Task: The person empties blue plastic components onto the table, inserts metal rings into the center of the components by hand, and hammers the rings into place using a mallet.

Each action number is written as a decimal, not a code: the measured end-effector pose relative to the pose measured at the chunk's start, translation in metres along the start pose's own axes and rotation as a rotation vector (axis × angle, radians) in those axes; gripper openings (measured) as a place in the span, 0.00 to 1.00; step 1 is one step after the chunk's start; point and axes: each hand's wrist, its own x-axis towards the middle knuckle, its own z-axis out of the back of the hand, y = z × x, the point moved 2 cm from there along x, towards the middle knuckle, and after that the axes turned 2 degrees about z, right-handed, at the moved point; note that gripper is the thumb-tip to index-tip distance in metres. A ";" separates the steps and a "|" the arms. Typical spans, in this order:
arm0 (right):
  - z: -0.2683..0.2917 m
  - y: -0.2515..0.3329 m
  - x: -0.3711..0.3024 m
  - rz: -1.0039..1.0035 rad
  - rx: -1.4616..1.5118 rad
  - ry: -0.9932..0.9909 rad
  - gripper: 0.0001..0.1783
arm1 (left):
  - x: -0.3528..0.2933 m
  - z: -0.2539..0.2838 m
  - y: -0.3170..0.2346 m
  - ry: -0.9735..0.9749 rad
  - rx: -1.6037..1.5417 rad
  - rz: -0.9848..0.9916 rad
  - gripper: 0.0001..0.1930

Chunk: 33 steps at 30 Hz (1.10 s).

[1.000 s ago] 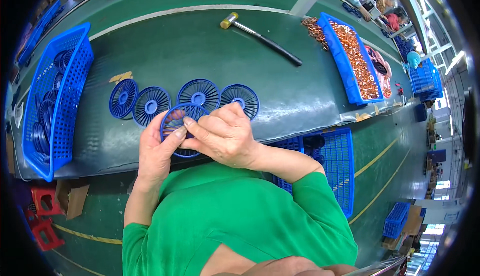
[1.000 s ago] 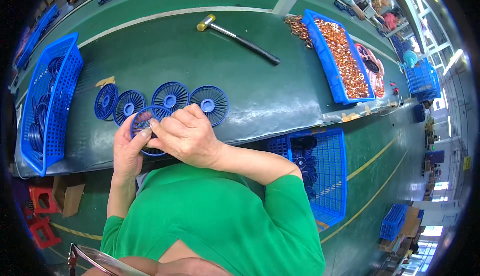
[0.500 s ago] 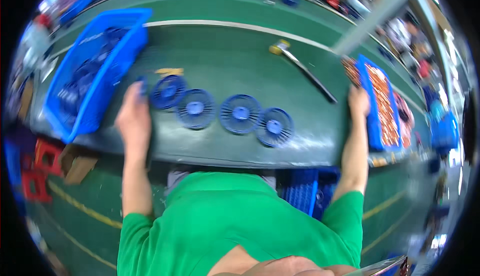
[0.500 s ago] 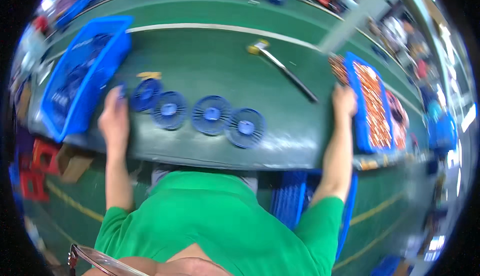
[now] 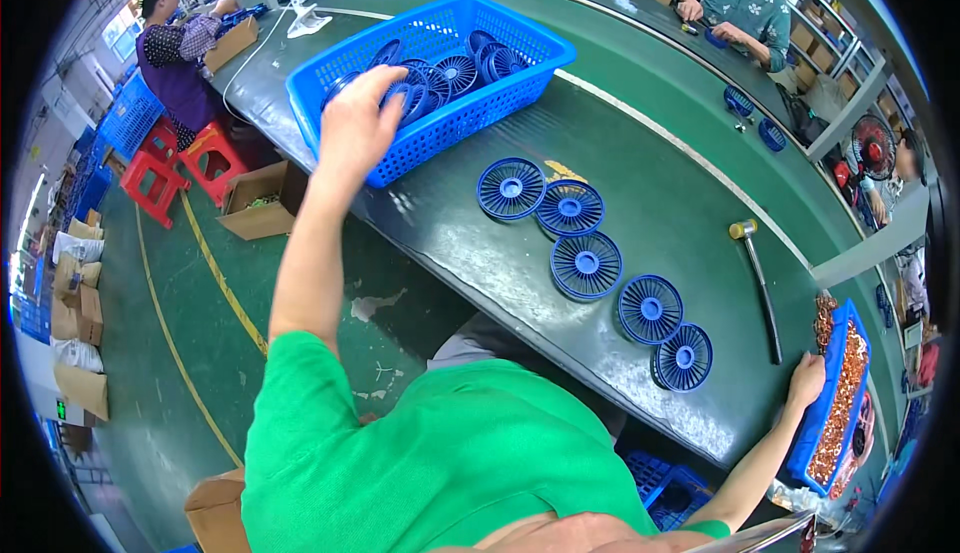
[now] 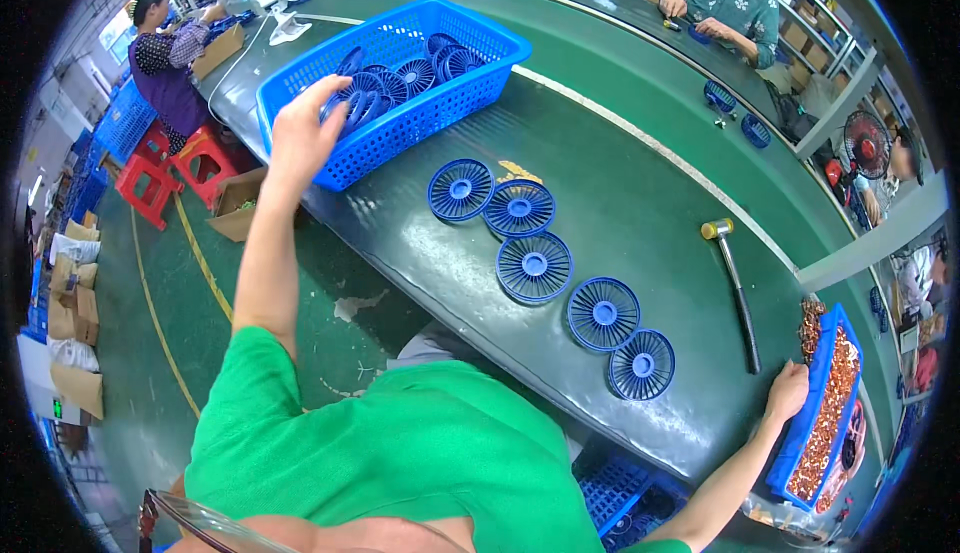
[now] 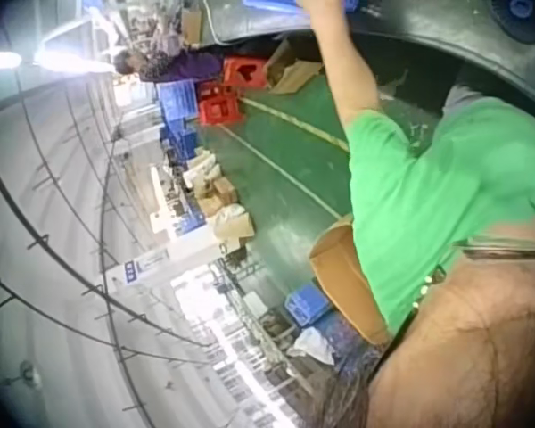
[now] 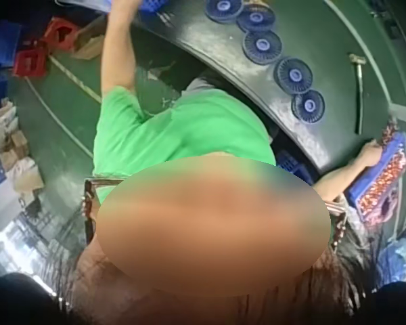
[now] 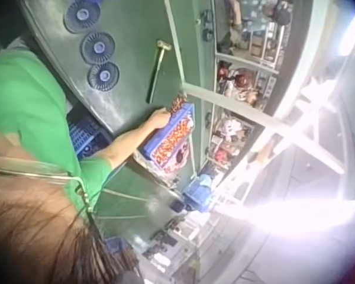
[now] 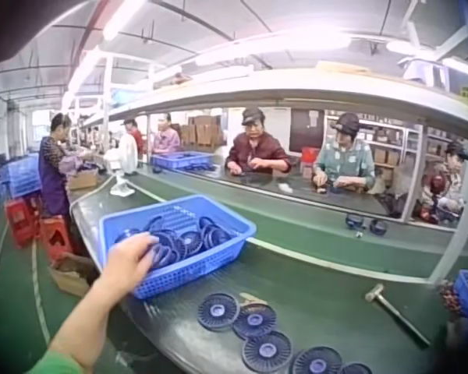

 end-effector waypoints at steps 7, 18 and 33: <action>0.049 0.030 -0.008 -0.084 0.259 -0.103 0.23 | 0.075 -0.030 0.075 0.253 0.152 0.093 0.19; 0.133 0.163 -0.084 -0.071 0.999 0.049 0.09 | 0.106 -0.115 0.185 0.544 0.392 0.178 0.21; 0.200 0.259 -0.149 0.386 1.045 -0.357 0.11 | -0.053 -0.015 -0.157 0.466 -1.092 0.276 0.10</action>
